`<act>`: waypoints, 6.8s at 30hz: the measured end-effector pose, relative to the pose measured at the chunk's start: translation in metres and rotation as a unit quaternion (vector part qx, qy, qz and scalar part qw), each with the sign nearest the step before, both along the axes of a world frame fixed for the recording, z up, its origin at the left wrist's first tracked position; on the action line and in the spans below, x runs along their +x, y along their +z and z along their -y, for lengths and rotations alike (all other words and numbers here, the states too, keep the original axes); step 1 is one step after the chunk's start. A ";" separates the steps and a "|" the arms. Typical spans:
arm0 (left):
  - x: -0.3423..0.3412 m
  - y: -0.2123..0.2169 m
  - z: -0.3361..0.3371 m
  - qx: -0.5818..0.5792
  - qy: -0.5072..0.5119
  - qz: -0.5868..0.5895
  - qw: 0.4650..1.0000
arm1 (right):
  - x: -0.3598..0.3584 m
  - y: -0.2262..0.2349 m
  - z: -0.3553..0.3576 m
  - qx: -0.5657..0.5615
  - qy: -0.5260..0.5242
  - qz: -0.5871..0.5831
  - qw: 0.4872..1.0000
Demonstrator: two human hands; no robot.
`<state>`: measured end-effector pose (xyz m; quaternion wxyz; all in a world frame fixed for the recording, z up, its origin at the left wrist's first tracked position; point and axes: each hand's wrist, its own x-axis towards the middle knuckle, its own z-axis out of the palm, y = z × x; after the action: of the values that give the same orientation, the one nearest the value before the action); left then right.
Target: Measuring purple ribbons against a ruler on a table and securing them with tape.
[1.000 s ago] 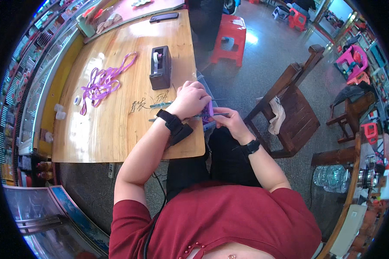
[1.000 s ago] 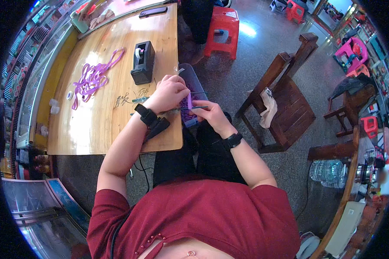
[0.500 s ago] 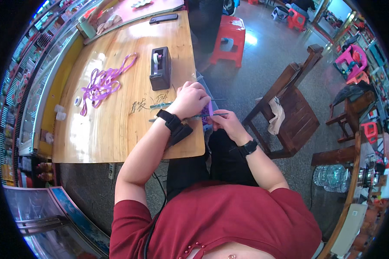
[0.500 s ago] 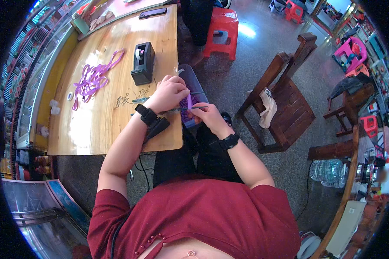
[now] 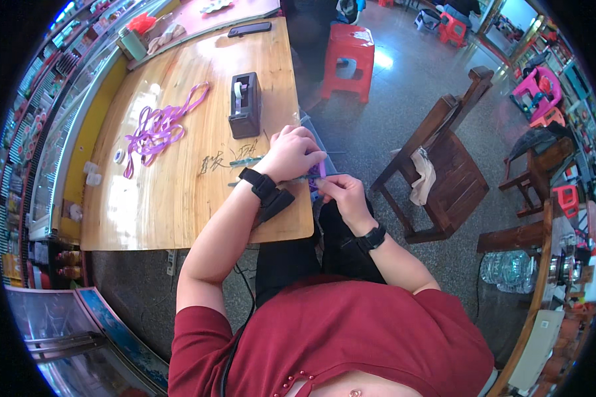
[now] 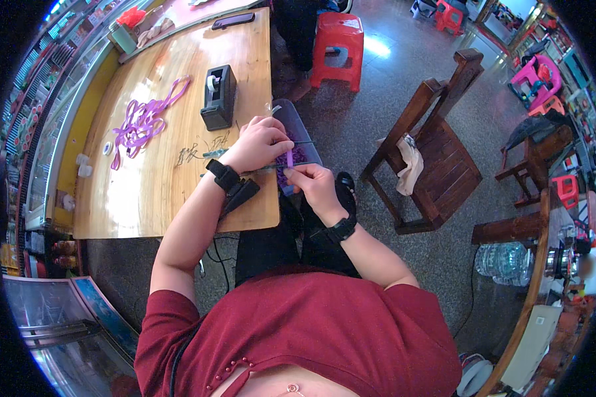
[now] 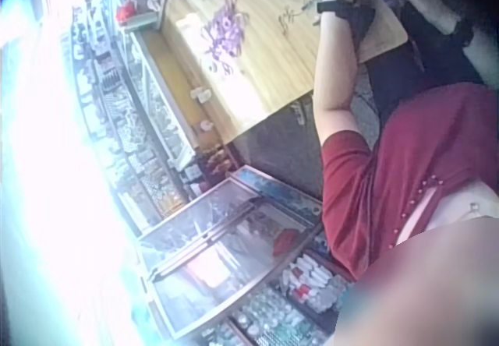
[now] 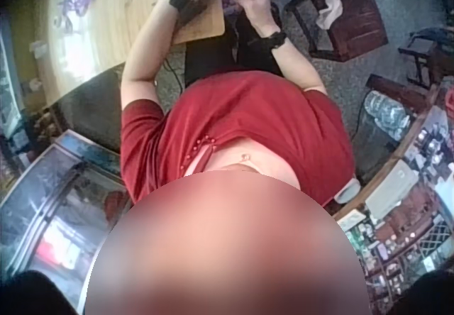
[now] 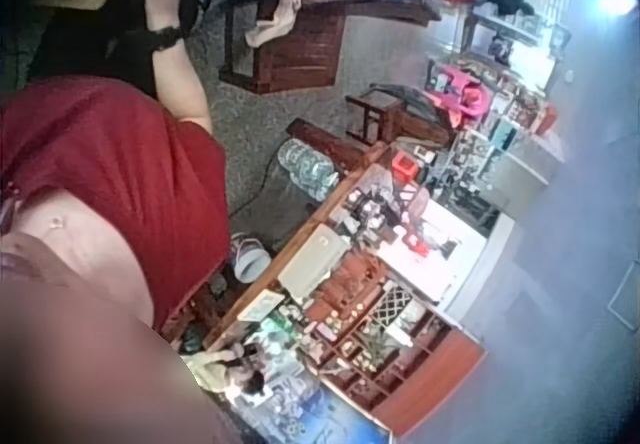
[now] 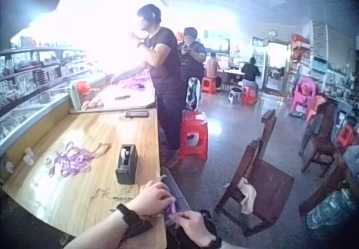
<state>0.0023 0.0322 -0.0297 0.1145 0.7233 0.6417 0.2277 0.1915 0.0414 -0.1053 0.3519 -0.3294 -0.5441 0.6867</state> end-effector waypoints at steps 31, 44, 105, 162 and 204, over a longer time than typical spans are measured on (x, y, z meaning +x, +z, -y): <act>-0.003 -0.006 -0.001 0.004 -0.004 -0.002 1.000 | 0.006 0.000 0.002 -0.276 0.083 -0.108 0.952; -0.001 -0.002 0.001 -0.004 -0.003 -0.009 1.000 | 0.005 0.002 0.002 -0.376 0.123 -0.172 0.902; 0.014 0.024 0.033 -0.380 0.055 0.409 0.828 | -0.001 0.018 0.014 0.120 -0.099 0.082 0.984; 0.005 -0.004 0.036 -0.373 -0.068 0.411 0.829 | -0.167 0.134 -0.056 -0.075 0.199 0.064 0.975; 0.008 -0.011 0.039 -0.315 -0.066 0.437 0.840 | -0.155 0.097 -0.049 -0.174 0.197 0.054 0.963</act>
<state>0.0101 -0.0064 -0.0410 0.6195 0.5144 0.5129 0.2976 0.0370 0.0907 -0.0079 0.1169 -0.3083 -0.4891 0.8075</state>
